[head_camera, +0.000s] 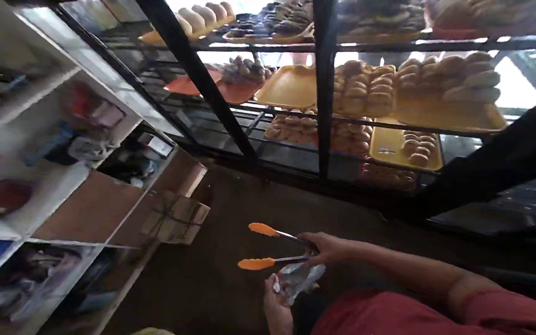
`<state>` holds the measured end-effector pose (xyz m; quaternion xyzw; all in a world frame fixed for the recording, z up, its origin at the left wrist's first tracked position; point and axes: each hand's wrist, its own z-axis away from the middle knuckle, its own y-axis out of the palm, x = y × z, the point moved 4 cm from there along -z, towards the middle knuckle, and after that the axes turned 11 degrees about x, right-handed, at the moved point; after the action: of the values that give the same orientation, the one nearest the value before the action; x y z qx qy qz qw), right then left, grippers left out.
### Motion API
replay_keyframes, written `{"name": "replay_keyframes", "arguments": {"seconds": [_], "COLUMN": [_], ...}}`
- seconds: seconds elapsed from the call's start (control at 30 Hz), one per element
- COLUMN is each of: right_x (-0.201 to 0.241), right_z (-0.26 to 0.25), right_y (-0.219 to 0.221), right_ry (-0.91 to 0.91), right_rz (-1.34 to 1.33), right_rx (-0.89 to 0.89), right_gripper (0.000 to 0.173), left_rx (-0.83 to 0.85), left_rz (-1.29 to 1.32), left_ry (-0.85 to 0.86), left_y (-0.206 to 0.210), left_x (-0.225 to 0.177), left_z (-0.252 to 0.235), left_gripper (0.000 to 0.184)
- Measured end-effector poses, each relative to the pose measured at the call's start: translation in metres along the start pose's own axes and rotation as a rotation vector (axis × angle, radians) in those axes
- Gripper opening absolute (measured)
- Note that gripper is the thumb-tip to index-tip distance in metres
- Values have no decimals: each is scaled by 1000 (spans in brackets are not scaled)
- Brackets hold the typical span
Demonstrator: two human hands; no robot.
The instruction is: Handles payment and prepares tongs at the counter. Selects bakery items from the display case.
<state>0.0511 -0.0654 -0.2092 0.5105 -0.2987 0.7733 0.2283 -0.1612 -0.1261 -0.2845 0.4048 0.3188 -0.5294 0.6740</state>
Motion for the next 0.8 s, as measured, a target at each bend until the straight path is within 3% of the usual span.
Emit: {"name": "replay_keyframes", "arguments": {"seconds": [0.23,0.37,0.53,0.8], "right_x": [36,40,45,163], "right_z": [-89,-123,-176,-285], "right_y": [-61,-136,-243,-398], "right_ry": [-67,-28,-95,-277], "right_rz": [88,48,70,281], "right_rx": [-50,-185,-278,-297], "right_gripper": [57,59,66,67], "left_rx": [101,168,235,263], "left_rz": [-45,-55,18,172], "left_ry": [33,55,-19,24], "left_y": [-23,6,46,63], "left_x": [-91,-148,-186,-279], "left_z": [-140,-225,-319,-420], "left_gripper": [37,40,37,33]}}
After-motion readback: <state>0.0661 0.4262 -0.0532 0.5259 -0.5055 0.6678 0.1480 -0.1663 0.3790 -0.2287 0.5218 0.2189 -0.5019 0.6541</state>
